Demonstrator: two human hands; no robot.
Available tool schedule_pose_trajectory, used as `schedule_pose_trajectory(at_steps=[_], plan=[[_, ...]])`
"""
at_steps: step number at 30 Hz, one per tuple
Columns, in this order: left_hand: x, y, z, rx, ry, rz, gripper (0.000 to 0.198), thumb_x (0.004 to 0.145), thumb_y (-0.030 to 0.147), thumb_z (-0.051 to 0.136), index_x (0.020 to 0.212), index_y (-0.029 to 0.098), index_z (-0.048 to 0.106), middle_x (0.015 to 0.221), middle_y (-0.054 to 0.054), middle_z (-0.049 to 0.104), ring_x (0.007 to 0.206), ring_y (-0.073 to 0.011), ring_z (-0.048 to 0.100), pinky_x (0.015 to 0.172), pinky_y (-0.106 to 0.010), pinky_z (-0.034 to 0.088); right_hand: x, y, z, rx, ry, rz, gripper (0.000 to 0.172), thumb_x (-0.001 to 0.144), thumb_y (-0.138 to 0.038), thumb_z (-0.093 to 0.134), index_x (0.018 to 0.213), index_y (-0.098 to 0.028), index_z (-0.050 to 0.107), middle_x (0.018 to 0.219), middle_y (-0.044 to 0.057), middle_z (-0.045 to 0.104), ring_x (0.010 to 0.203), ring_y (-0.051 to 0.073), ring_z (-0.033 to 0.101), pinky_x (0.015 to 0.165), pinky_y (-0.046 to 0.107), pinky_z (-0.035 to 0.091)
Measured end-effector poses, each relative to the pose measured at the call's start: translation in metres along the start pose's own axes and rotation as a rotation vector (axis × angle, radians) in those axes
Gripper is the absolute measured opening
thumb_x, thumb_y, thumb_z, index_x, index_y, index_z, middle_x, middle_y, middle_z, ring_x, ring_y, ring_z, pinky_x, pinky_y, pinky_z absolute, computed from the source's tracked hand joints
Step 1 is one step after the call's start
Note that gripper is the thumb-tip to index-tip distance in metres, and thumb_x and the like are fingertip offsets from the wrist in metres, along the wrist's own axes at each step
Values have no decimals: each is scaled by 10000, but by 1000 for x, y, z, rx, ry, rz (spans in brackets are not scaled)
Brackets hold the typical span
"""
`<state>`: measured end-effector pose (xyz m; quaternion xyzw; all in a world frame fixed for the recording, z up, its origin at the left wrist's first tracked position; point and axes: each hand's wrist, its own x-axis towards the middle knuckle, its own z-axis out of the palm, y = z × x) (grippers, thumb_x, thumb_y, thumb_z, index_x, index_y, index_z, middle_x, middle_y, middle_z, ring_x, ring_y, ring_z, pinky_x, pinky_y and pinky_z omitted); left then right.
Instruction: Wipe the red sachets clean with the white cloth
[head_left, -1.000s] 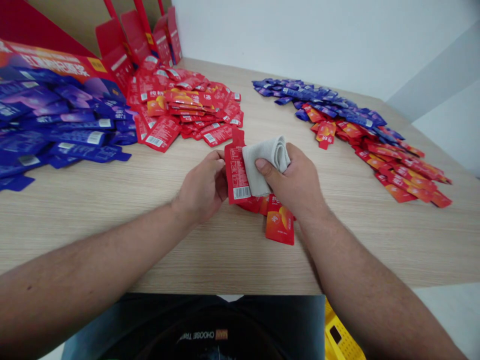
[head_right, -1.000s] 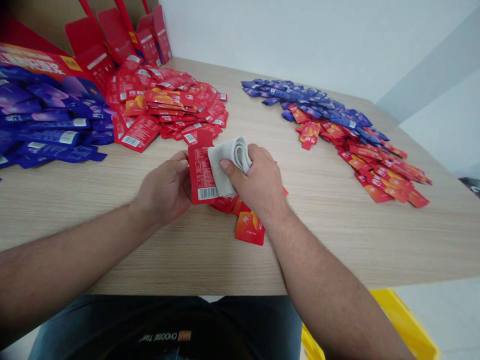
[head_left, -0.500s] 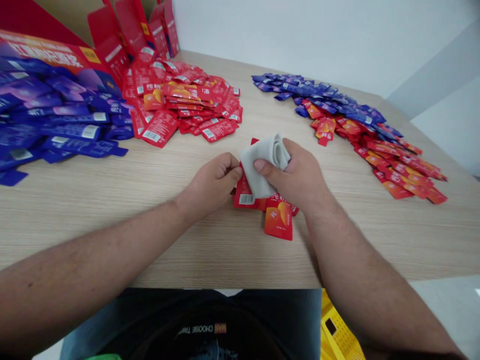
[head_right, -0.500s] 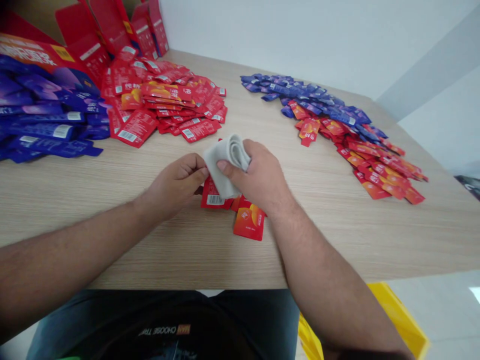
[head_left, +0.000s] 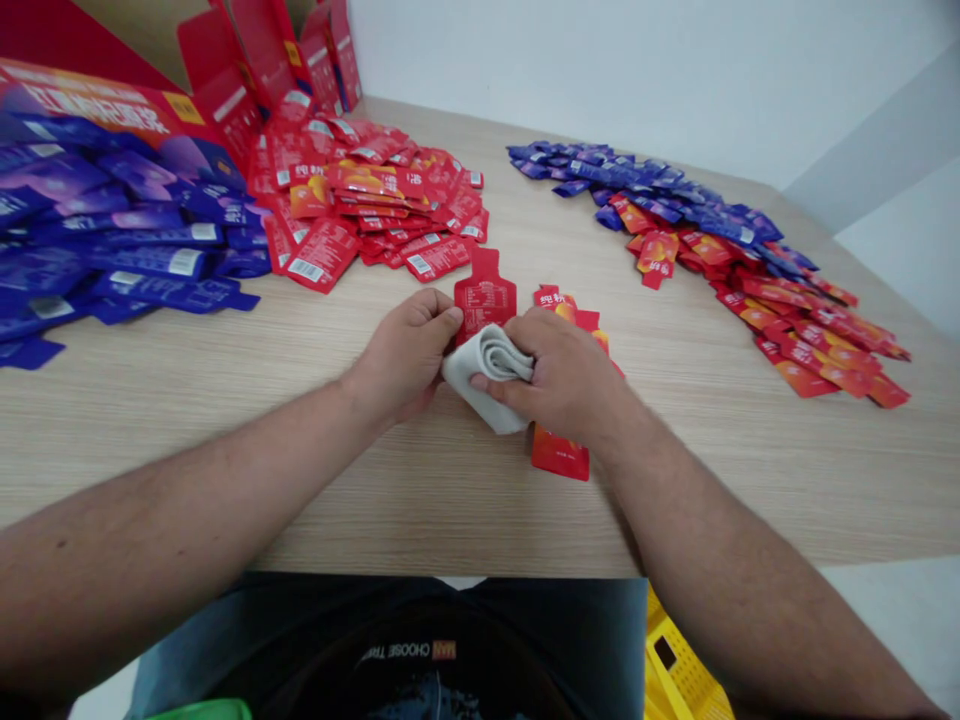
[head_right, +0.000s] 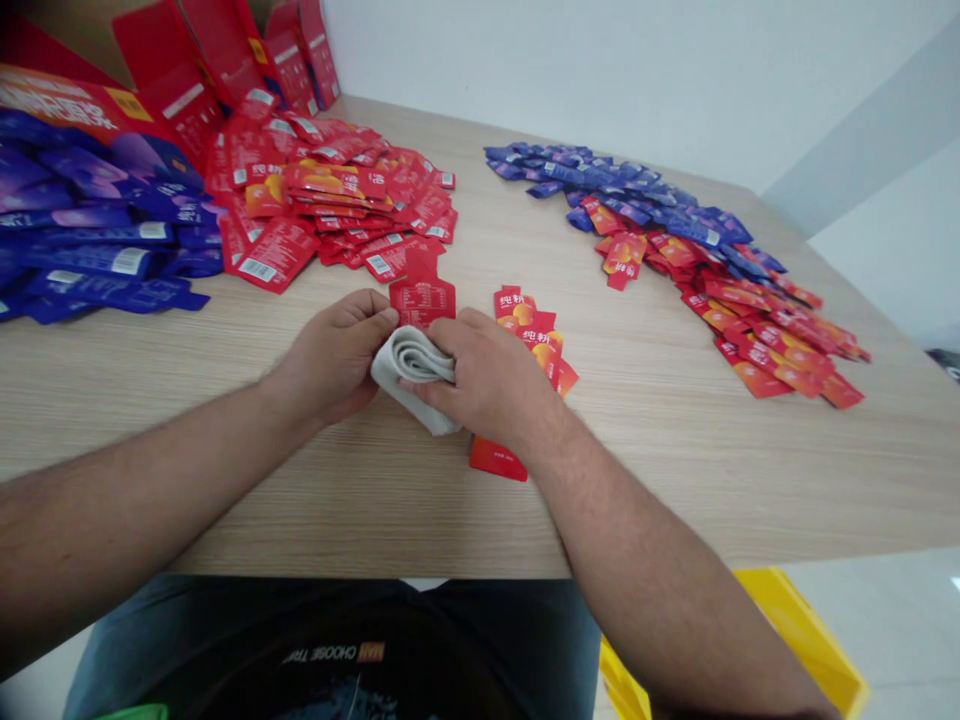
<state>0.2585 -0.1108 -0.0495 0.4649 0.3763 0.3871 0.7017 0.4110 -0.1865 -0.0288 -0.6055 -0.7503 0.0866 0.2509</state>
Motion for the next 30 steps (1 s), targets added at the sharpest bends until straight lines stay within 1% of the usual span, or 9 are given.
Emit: schedule_pose_trajectory(at_steps=[3, 6, 8, 13, 18, 21, 24, 27, 30], plan=[[1, 3, 0, -32, 10, 4, 141, 824, 137, 549, 733, 205, 466, 560, 49, 469, 482, -95, 442, 464, -209, 384, 0, 1, -2, -11, 49, 4, 277, 828, -472, 675, 830, -211, 582, 828, 28, 574, 799, 198, 510, 710, 312, 371], [1, 3, 0, -35, -12, 15, 144, 825, 142, 550, 737, 208, 457, 540, 53, 462, 460, -95, 438, 444, -204, 376, 2, 3, -6, 8, -138, -69, 240, 808, -424, 701, 815, -215, 583, 824, 16, 579, 785, 187, 516, 701, 301, 368], [0, 1, -1, -30, -59, -9, 138, 829, 162, 559, 755, 213, 454, 547, 56, 480, 453, -101, 455, 436, -209, 392, 4, 8, -11, 7, -138, -22, 245, 804, -434, 699, 802, -219, 582, 813, 13, 585, 769, 187, 523, 693, 305, 370], [-11, -6, 1, 84, -279, -108, 134, 852, 222, 573, 783, 209, 458, 629, 41, 564, 512, -115, 542, 480, -235, 479, 10, 46, -17, -60, 425, 335, 309, 814, -526, 649, 798, -228, 569, 776, 32, 585, 749, 222, 530, 676, 346, 398], [-18, 4, -4, 163, -312, -72, 188, 866, 318, 583, 789, 209, 450, 645, 50, 539, 512, -99, 525, 489, -222, 467, 10, 65, -23, -41, 566, 446, 310, 816, -519, 638, 827, -212, 597, 765, 43, 603, 705, 221, 530, 645, 352, 401], [-9, 25, -15, 320, -255, 47, 176, 888, 326, 543, 788, 216, 449, 660, 47, 517, 536, -111, 516, 512, -241, 470, 9, 59, -24, -41, 525, 450, 323, 813, -540, 639, 788, -223, 581, 755, 42, 585, 707, 229, 533, 636, 359, 401], [9, 59, -31, 650, -155, 293, 184, 884, 302, 550, 745, 218, 464, 643, 36, 486, 563, -127, 478, 530, -240, 408, 8, 51, -23, -27, 464, 441, 304, 825, -532, 626, 795, -232, 581, 773, 45, 587, 729, 237, 541, 637, 362, 396], [40, 97, -54, 1036, -15, 630, 172, 836, 250, 607, 699, 213, 510, 646, 7, 503, 631, -155, 473, 620, -269, 372, 8, 46, -22, -25, 424, 433, 286, 828, -519, 618, 779, -242, 569, 783, 49, 587, 752, 243, 544, 649, 364, 390], [84, 130, -80, 1452, 150, 781, 122, 891, 270, 515, 878, 191, 607, 794, -59, 593, 771, -224, 559, 730, -326, 397, 9, 43, -21, -19, 410, 413, 275, 830, -510, 612, 769, -246, 562, 787, 55, 587, 758, 246, 538, 659, 365, 387]])
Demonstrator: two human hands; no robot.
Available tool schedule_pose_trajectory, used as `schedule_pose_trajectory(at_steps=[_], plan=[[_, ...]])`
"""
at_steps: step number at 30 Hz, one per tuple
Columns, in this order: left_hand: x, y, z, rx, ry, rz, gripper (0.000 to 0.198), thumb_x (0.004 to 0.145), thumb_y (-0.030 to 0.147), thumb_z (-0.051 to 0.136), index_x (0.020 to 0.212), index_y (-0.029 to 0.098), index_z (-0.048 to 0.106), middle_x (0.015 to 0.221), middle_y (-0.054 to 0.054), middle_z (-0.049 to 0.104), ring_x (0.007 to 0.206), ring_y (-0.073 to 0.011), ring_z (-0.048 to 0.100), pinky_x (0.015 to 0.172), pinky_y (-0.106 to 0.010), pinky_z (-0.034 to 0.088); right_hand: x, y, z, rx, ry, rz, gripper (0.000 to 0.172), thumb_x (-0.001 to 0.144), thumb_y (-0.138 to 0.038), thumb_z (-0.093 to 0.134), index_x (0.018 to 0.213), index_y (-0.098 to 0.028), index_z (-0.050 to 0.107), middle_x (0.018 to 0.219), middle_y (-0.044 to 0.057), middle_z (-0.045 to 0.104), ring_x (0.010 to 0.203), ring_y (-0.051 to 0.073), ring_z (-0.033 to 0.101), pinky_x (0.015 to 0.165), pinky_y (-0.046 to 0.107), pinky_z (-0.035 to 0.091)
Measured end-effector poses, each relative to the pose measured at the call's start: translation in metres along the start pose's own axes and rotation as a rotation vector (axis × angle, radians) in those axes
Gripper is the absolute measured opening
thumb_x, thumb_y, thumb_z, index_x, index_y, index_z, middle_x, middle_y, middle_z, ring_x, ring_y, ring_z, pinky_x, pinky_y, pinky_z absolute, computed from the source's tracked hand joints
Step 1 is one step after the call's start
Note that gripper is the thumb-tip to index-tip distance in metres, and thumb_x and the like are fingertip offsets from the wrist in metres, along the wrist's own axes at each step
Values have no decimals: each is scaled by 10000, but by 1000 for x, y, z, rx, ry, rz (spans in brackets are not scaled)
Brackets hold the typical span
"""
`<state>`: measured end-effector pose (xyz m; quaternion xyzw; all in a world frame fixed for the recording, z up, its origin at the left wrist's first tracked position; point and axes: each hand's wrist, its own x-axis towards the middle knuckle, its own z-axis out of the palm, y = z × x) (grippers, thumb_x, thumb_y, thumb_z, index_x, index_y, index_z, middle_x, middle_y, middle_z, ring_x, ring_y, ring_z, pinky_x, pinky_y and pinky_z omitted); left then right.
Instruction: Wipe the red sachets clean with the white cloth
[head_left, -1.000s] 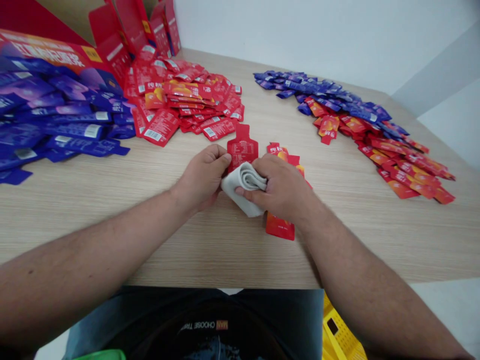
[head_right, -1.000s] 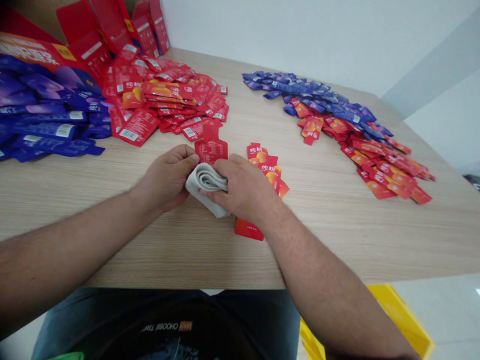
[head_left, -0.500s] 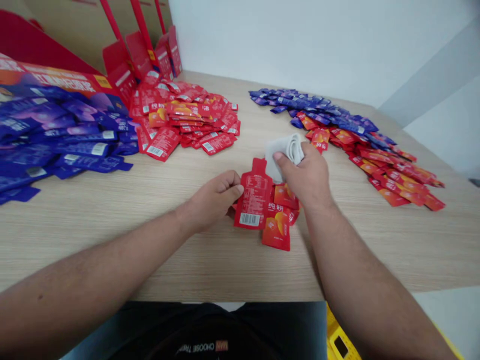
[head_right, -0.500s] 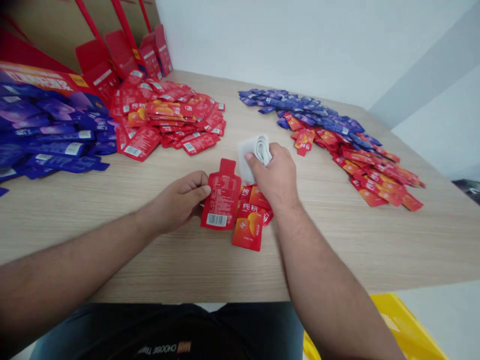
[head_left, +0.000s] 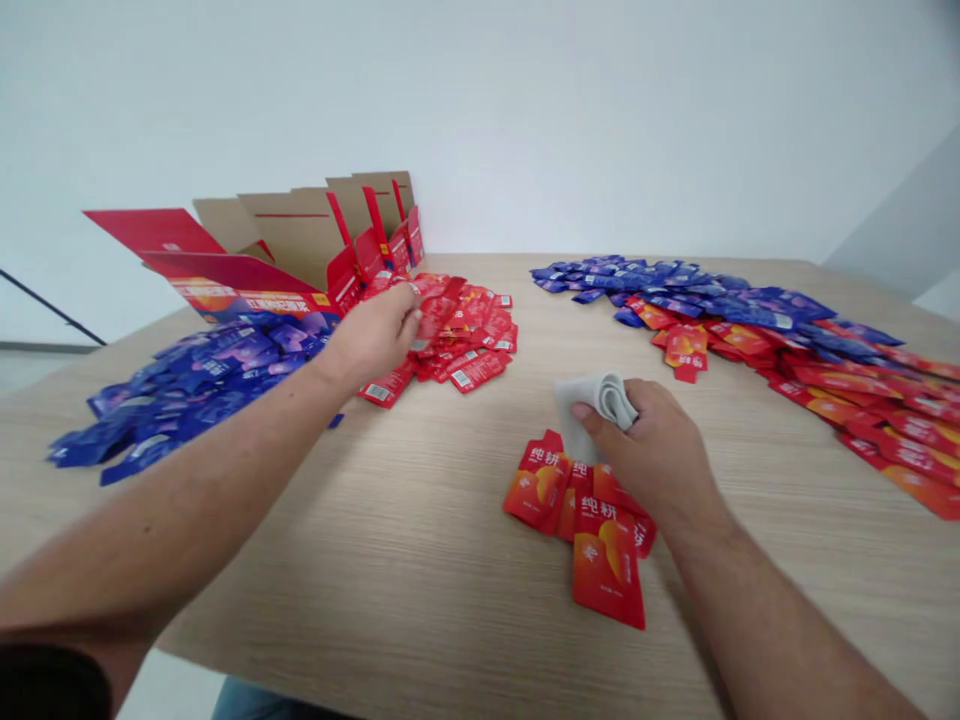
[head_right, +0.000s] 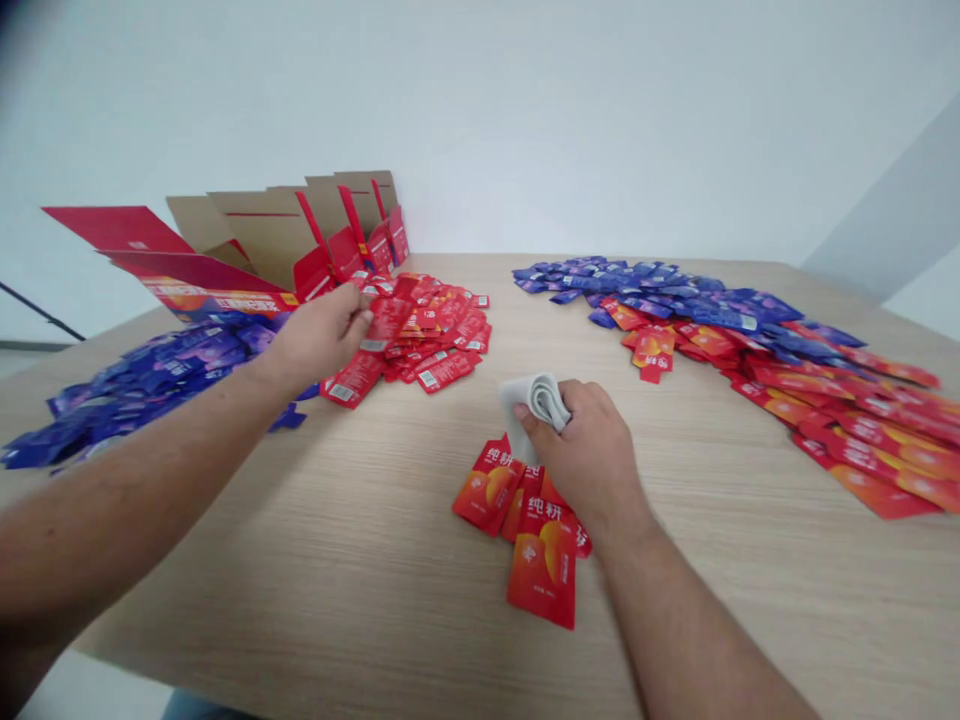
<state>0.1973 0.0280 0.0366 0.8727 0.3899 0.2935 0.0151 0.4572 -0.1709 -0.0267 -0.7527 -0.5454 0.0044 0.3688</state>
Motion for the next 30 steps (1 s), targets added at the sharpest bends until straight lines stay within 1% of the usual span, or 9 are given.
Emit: schedule_pose_trajectory(at_steps=[3, 6, 8, 11, 15, 18, 24, 27, 30], plan=[[37, -42, 3, 290, 46, 4, 292, 953, 283, 402, 1118, 178, 620, 1091, -147, 662, 1017, -293, 603, 842, -375, 415, -1, 0, 1, 5, -14, -7, 264, 828, -500, 617, 781, -244, 573, 789, 57, 586, 763, 246, 538, 666, 360, 385], [58, -75, 14, 441, -90, 18, 325, 951, 268, 386, 1142, 185, 636, 1189, -173, 666, 1096, -320, 603, 868, -404, 435, -1, 0, 4, 3, -23, -7, 242, 830, -478, 620, 798, -240, 588, 804, 53, 588, 772, 238, 541, 670, 347, 383], [61, -87, 23, 518, -191, 26, 316, 932, 238, 404, 1099, 168, 664, 1180, -182, 675, 1109, -328, 604, 874, -418, 453, -1, 1, 6, 0, -21, -9, 238, 832, -471, 621, 796, -238, 590, 799, 48, 583, 772, 232, 540, 673, 339, 382], [49, -85, 33, 533, -116, 66, 337, 918, 200, 402, 1093, 142, 684, 1179, -203, 674, 1129, -331, 589, 926, -452, 460, 1, 3, 6, 10, -7, -4, 252, 828, -482, 622, 789, -235, 587, 792, 45, 582, 775, 230, 538, 681, 335, 381], [7, -43, 42, 342, -18, 134, 346, 933, 224, 396, 1082, 127, 693, 1106, -180, 695, 1092, -305, 612, 974, -443, 461, 4, 10, 2, 29, 53, 53, 289, 813, -510, 633, 776, -231, 571, 780, 40, 581, 770, 232, 539, 691, 343, 384], [-32, 8, 50, 113, -140, 166, 291, 933, 274, 435, 1034, 168, 686, 1064, -109, 717, 1042, -247, 643, 941, -366, 483, 8, 17, -1, 46, 126, 108, 307, 805, -524, 640, 803, -224, 579, 784, 37, 586, 762, 233, 545, 695, 349, 391], [-84, 101, 72, 2, -482, -28, 344, 904, 426, 495, 1123, 200, 634, 959, -74, 721, 883, -252, 675, 746, -362, 501, 16, 31, 4, 113, 203, 120, 308, 805, -506, 633, 868, -204, 623, 825, 56, 633, 793, 245, 566, 709, 359, 415], [-95, 131, 83, 48, -534, -74, 586, 837, 601, 555, 1252, 188, 575, 1117, -140, 674, 1035, -319, 645, 832, -415, 506, 18, 34, 6, 124, 203, 115, 300, 796, -501, 635, 836, -206, 601, 819, 57, 627, 797, 244, 567, 719, 364, 422], [-101, 150, 89, 89, -521, -15, 739, 756, 698, 608, 1272, 171, 567, 1201, -186, 610, 1148, -373, 580, 911, -455, 490, 18, 32, 6, 124, 188, 110, 290, 794, -499, 627, 798, -214, 573, 807, 51, 613, 791, 238, 561, 727, 366, 429]])
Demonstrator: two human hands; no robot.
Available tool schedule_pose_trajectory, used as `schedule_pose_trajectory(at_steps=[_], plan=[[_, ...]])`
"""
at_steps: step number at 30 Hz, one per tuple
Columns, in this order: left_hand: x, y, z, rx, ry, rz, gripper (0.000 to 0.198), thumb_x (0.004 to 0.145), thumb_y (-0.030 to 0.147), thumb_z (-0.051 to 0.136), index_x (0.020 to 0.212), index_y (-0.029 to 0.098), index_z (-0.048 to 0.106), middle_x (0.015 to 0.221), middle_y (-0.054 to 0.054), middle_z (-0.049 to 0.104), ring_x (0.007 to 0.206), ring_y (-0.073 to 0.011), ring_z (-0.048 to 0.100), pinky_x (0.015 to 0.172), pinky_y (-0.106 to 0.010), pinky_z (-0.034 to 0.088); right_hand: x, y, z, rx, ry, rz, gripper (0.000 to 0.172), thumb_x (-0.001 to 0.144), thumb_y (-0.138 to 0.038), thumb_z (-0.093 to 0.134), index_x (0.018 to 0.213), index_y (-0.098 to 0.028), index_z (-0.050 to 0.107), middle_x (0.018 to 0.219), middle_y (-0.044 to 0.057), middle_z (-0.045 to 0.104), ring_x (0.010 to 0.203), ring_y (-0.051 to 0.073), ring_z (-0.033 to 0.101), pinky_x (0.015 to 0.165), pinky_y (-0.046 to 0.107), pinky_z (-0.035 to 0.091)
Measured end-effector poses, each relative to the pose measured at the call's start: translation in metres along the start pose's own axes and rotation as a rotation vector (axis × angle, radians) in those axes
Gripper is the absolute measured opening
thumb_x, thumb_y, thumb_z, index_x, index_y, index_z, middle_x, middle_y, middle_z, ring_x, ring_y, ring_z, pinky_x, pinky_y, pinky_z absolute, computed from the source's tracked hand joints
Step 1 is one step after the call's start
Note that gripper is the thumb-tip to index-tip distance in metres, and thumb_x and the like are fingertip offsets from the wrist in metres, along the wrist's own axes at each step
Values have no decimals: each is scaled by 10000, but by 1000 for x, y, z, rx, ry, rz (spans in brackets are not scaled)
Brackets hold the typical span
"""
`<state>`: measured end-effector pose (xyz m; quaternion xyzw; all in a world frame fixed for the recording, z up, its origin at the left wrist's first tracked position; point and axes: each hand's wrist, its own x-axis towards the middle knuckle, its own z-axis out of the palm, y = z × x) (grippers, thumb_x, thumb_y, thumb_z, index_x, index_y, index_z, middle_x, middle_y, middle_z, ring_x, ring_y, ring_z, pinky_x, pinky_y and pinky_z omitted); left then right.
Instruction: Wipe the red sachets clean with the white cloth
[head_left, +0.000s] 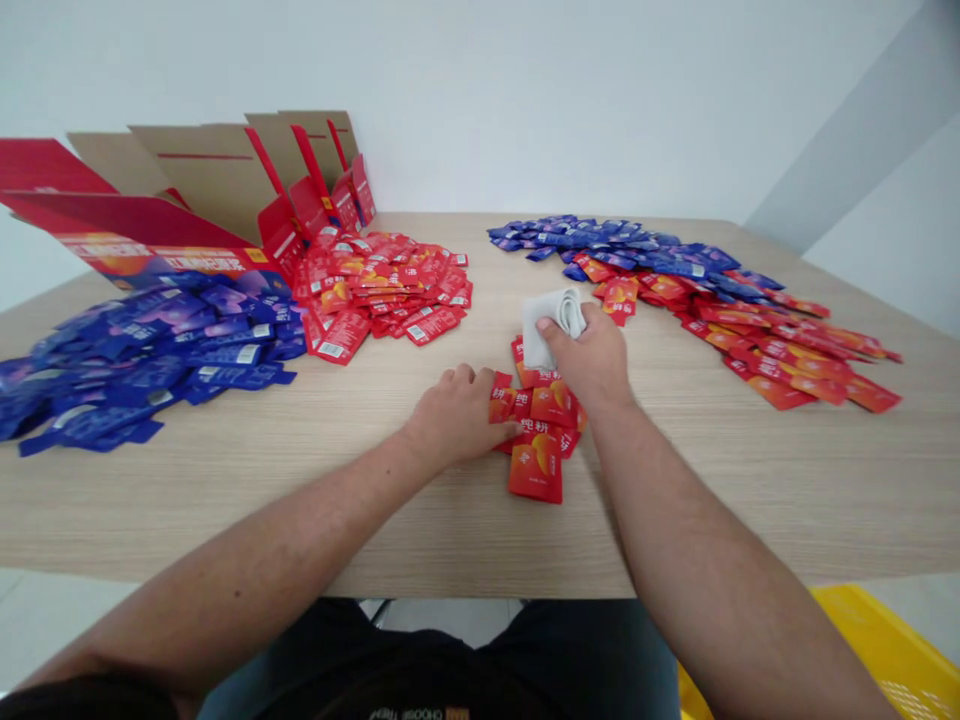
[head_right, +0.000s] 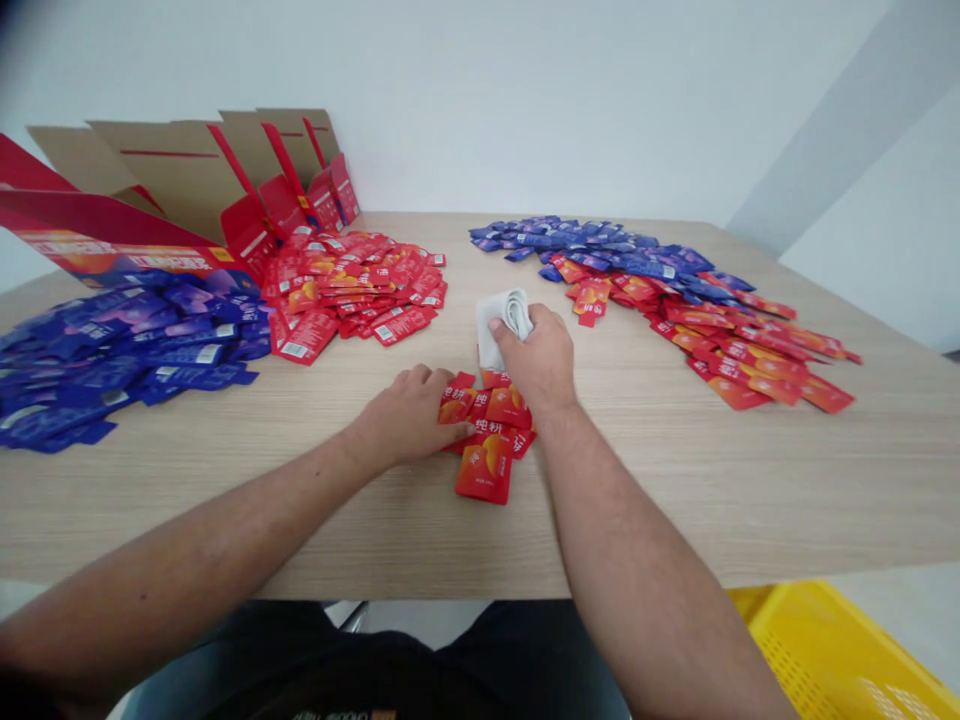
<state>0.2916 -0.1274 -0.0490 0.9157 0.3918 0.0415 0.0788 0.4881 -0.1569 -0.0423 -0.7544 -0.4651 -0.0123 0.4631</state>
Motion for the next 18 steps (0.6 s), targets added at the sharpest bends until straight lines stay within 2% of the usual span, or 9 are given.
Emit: schedule_pose_trajectory(at_steps=[3, 8, 11, 15, 16, 18], plan=[[3, 6, 2, 10, 0, 7, 738, 754, 688, 620, 1271, 165, 563, 1174, -197, 612, 1148, -377, 580, 926, -454, 483, -1, -3, 0, -12, -6, -6, 294, 797, -507, 624, 782, -222, 556, 796, 42, 596, 768, 231, 552, 734, 369, 434], [18, -6, 4, -67, -125, -189, 888, 620, 602, 774, 1358, 203, 482, 1212, -195, 629, 1043, -351, 661, 817, -384, 501, -2, -4, 0, -15, -10, -35, 294, 796, -508, 637, 797, -224, 559, 797, 37, 589, 759, 227, 544, 757, 374, 438], [23, -15, 5, -147, -164, -232, 885, 630, 523, 786, 1388, 200, 462, 1182, -164, 681, 1010, -319, 680, 753, -340, 490, -2, -4, 0, -2, -13, -44, 298, 800, -514, 635, 809, -223, 567, 802, 37, 592, 761, 227, 546, 758, 373, 438], [22, -27, -1, -321, -125, -250, 682, 772, 378, 685, 1386, 151, 497, 1049, -114, 735, 888, -234, 693, 677, -288, 465, -4, -6, -1, -2, -24, -35, 286, 800, -499, 639, 809, -223, 564, 807, 35, 592, 752, 220, 543, 745, 363, 431], [21, -30, -4, -368, -135, -244, 576, 795, 343, 657, 1329, 152, 556, 998, -92, 742, 840, -209, 687, 659, -276, 457, -4, -7, -1, -6, -29, -33, 285, 799, -496, 640, 808, -222, 563, 808, 35, 592, 750, 218, 542, 741, 361, 428], [17, -36, -9, -431, -178, -222, 305, 820, 301, 615, 1084, 171, 692, 869, -47, 737, 746, -169, 659, 619, -259, 431, -5, -8, 0, -12, -46, -32, 282, 798, -493, 640, 810, -221, 566, 811, 35, 594, 753, 218, 542, 738, 357, 422]])
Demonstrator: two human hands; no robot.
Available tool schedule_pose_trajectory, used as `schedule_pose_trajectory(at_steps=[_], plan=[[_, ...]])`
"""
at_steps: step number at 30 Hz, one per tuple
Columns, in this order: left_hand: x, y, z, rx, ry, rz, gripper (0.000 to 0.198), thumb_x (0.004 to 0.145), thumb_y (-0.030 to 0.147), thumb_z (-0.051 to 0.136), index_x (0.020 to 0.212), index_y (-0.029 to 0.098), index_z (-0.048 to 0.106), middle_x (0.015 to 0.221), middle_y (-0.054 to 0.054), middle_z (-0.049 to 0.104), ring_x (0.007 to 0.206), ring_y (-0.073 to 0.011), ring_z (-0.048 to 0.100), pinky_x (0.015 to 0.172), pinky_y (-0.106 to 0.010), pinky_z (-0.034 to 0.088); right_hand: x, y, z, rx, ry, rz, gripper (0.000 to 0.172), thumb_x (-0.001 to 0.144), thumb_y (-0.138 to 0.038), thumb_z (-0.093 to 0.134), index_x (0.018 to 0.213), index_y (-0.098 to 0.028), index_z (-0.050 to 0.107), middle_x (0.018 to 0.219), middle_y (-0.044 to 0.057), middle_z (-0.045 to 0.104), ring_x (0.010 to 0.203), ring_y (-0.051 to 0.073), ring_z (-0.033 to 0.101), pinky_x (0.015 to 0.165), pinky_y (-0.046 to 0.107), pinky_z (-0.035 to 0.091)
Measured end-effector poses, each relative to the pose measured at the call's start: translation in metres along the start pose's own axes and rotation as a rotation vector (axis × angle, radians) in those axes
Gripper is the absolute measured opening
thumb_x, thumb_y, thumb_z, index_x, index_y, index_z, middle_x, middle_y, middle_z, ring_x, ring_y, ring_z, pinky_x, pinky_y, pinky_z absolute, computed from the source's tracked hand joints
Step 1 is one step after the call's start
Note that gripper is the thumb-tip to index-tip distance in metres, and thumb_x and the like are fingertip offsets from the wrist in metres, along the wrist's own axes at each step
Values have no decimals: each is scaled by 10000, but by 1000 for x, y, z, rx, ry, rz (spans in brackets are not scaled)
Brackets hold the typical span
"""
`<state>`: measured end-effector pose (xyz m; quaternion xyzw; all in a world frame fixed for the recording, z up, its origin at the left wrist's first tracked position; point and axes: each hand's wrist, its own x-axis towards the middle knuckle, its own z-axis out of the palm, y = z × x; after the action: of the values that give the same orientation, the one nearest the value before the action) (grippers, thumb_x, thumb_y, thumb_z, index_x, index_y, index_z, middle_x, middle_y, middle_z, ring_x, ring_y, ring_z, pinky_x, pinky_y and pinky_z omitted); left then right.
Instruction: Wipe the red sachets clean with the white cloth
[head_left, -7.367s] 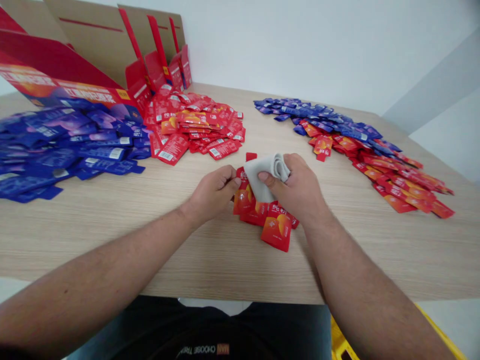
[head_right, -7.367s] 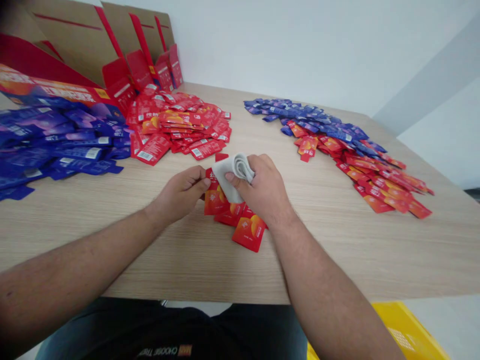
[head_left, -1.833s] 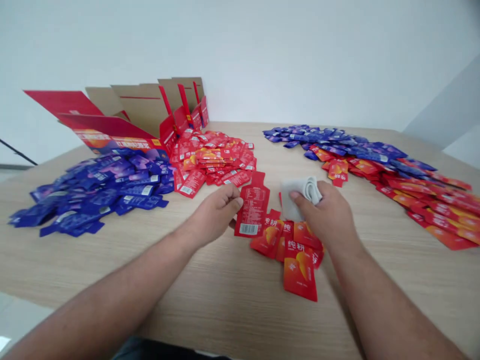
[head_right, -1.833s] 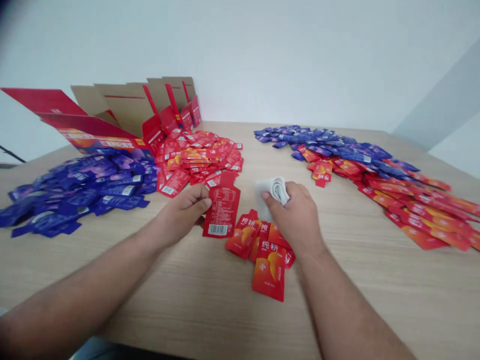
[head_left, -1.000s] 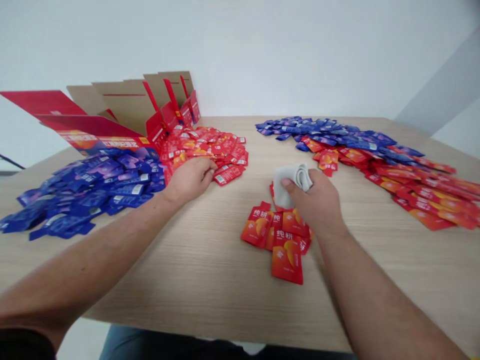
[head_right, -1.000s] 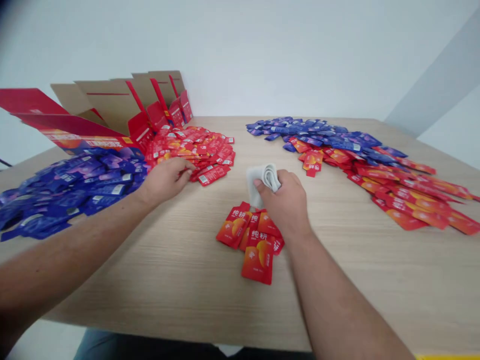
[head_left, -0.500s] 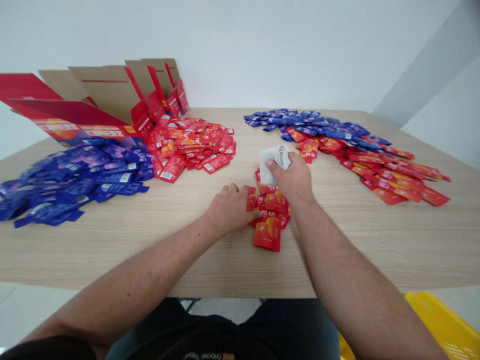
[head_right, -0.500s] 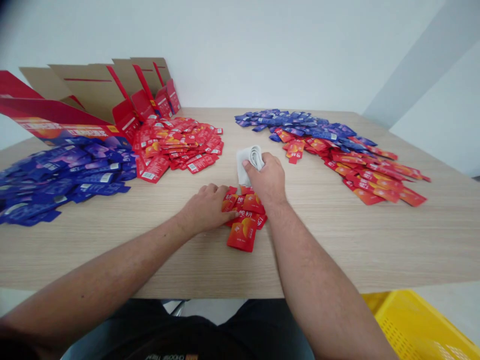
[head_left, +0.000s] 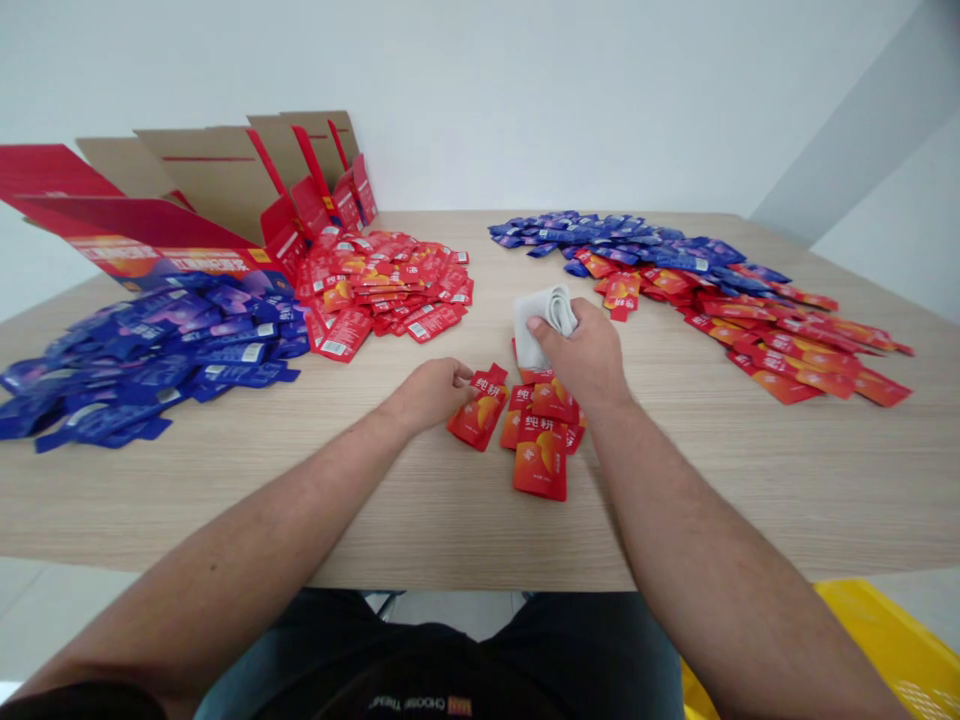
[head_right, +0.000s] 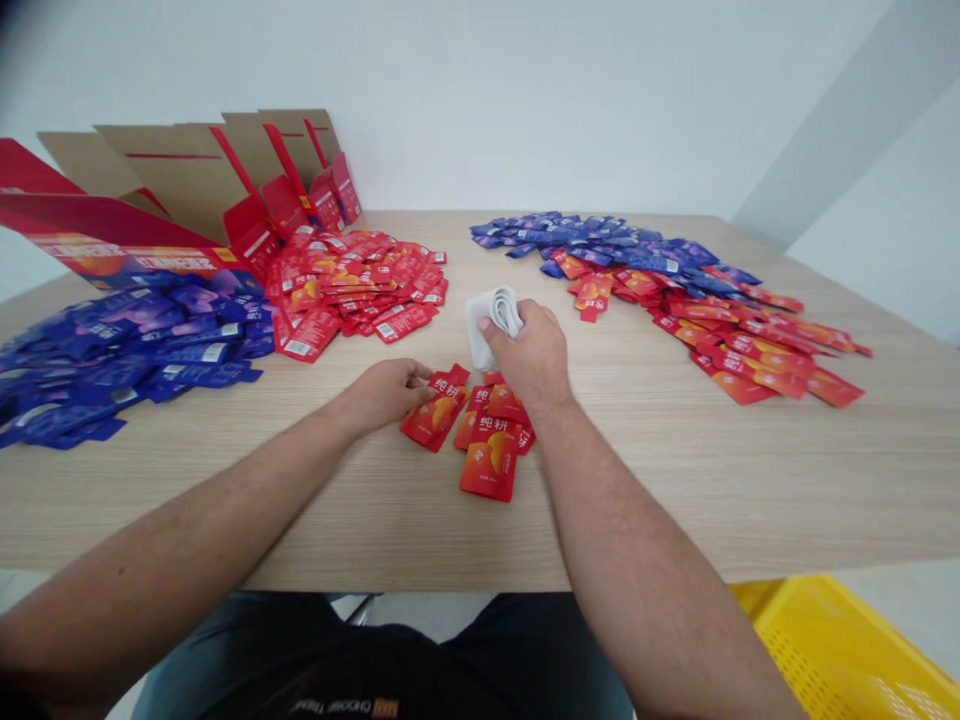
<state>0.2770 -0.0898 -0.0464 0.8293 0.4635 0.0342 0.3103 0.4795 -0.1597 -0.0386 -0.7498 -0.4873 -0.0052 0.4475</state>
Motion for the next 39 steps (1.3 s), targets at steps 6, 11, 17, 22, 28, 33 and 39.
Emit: schedule_pose_trajectory(at_steps=[6, 11, 17, 22, 28, 33, 39], plan=[[-8, -19, -2, -227, 104, -22, 126, 777, 304, 629, 720, 194, 652, 597, 14, 624, 553, -126, 531, 514, -242, 352, -5, -8, 1, -6, -78, -59, 297, 795, -509, 645, 821, -223, 574, 821, 39, 608, 773, 227, 541, 736, 353, 408], [0, -29, 15, -799, 205, -29, 130, 739, 303, 646, 761, 196, 575, 605, 20, 593, 517, -125, 520, 506, -244, 395, -20, -27, 2, -31, -264, -246, 286, 804, -496, 652, 792, -228, 553, 801, 29, 594, 778, 220, 535, 705, 337, 390], [-8, -15, 19, -1170, 9, 100, 197, 675, 229, 691, 760, 188, 518, 647, 47, 572, 554, -99, 552, 561, -230, 459, -31, -34, 9, -104, -211, -287, 289, 839, -498, 627, 792, -228, 536, 812, 42, 585, 813, 227, 528, 718, 342, 391], [-14, -10, 15, -1279, 58, 66, 207, 668, 172, 696, 730, 181, 499, 595, 66, 530, 503, -80, 517, 515, -210, 452, -29, -32, 8, -72, -350, -267, 335, 803, -549, 642, 801, -227, 548, 796, 30, 586, 766, 216, 531, 688, 331, 386], [-13, -10, 12, -1227, 42, -6, 207, 673, 167, 716, 746, 186, 523, 615, 43, 573, 525, -107, 564, 500, -225, 474, -31, -35, 6, -87, -413, -324, 291, 789, -489, 674, 798, -225, 553, 801, 25, 586, 740, 203, 521, 670, 318, 379], [-13, -8, 10, -1232, 90, -27, 181, 729, 193, 675, 752, 197, 496, 600, 47, 551, 493, -102, 528, 466, -220, 451, -35, -37, 7, -148, -395, -359, 259, 816, -452, 668, 798, -216, 563, 814, 33, 575, 774, 206, 519, 695, 321, 376], [-11, -8, 9, -1168, 207, -16, 156, 764, 210, 638, 762, 199, 483, 596, 53, 511, 481, -93, 495, 453, -213, 433, -41, -39, 11, -134, -479, -460, 246, 823, -440, 684, 824, -215, 585, 826, 31, 570, 806, 207, 524, 712, 315, 383]])
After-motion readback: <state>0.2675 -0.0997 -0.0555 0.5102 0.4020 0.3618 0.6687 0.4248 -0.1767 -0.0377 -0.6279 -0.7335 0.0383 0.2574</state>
